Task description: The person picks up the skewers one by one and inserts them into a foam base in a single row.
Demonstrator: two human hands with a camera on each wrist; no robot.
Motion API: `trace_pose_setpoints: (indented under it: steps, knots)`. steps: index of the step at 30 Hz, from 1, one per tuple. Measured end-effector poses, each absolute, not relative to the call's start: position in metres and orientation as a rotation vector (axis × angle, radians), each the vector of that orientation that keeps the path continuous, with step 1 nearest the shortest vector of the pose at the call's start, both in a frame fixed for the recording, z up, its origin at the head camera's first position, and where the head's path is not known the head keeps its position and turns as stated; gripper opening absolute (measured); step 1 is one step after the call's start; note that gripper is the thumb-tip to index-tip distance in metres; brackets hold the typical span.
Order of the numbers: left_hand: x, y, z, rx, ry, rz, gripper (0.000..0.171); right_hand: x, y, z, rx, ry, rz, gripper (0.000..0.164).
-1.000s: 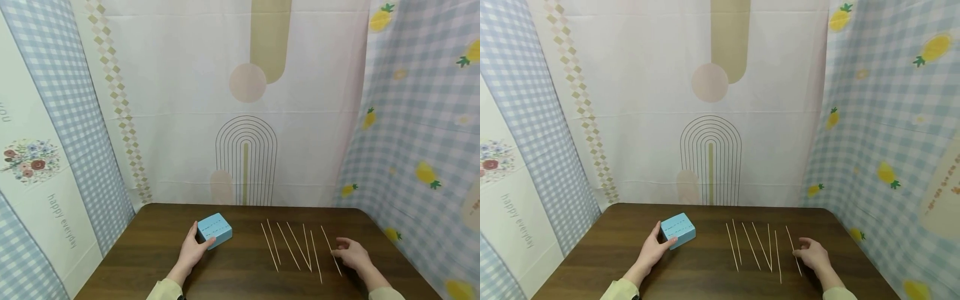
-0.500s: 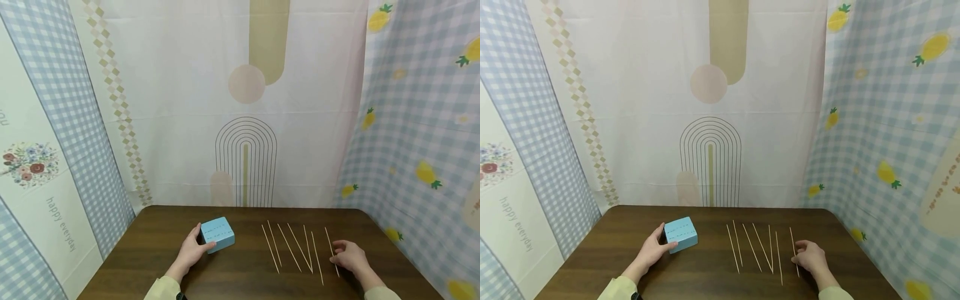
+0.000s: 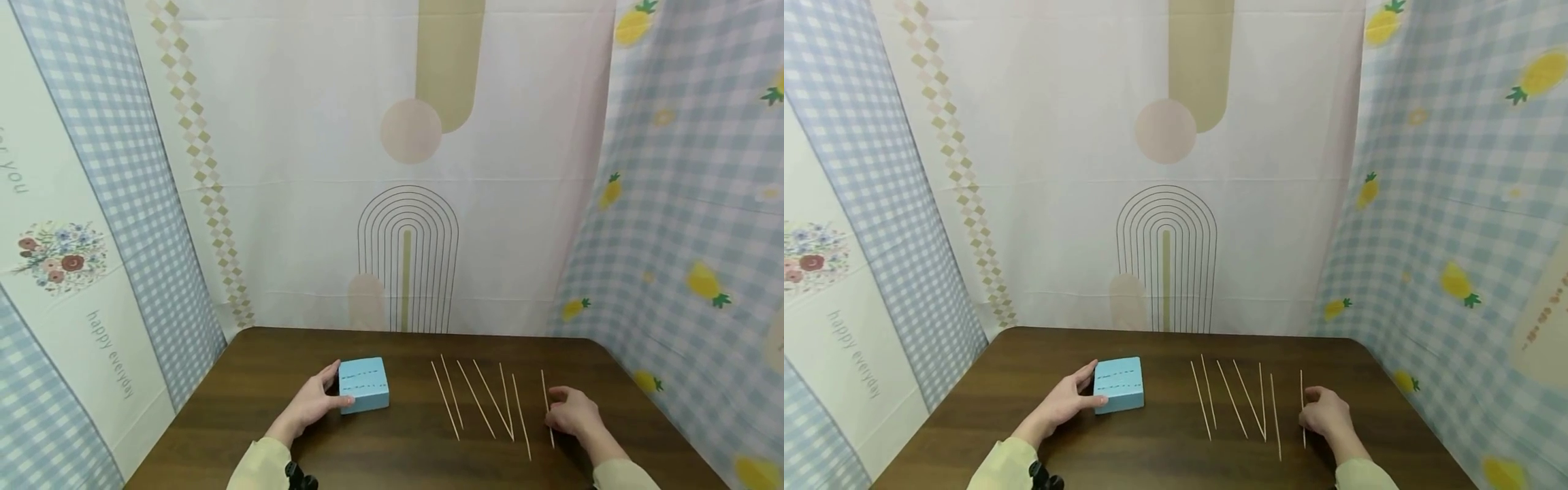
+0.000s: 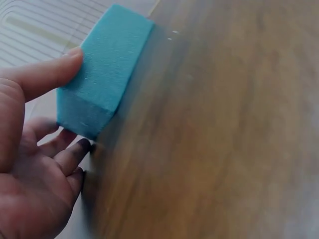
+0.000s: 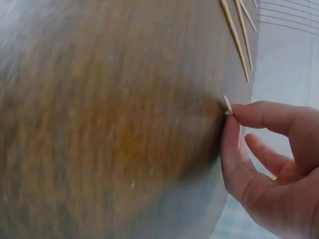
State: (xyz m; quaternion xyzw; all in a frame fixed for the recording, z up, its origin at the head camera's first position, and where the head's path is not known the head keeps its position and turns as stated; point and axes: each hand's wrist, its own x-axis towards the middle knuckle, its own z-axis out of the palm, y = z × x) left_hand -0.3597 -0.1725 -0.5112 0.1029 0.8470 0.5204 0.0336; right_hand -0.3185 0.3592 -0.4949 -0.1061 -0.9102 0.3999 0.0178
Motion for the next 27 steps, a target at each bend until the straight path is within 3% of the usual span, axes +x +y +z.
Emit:
trace_pose_setpoints:
  steps: [13,27]
  knots:
    - [-0.359,-0.186,-0.515,0.394,2.456,1.69,0.1,-0.324,0.327,-0.482,-0.347,-2.304,2.14,0.088]
    - [-0.361,-0.181,-0.517,0.444,2.422,1.7,0.099,-0.333,0.21,-0.474,-0.262,-1.945,2.334,0.052]
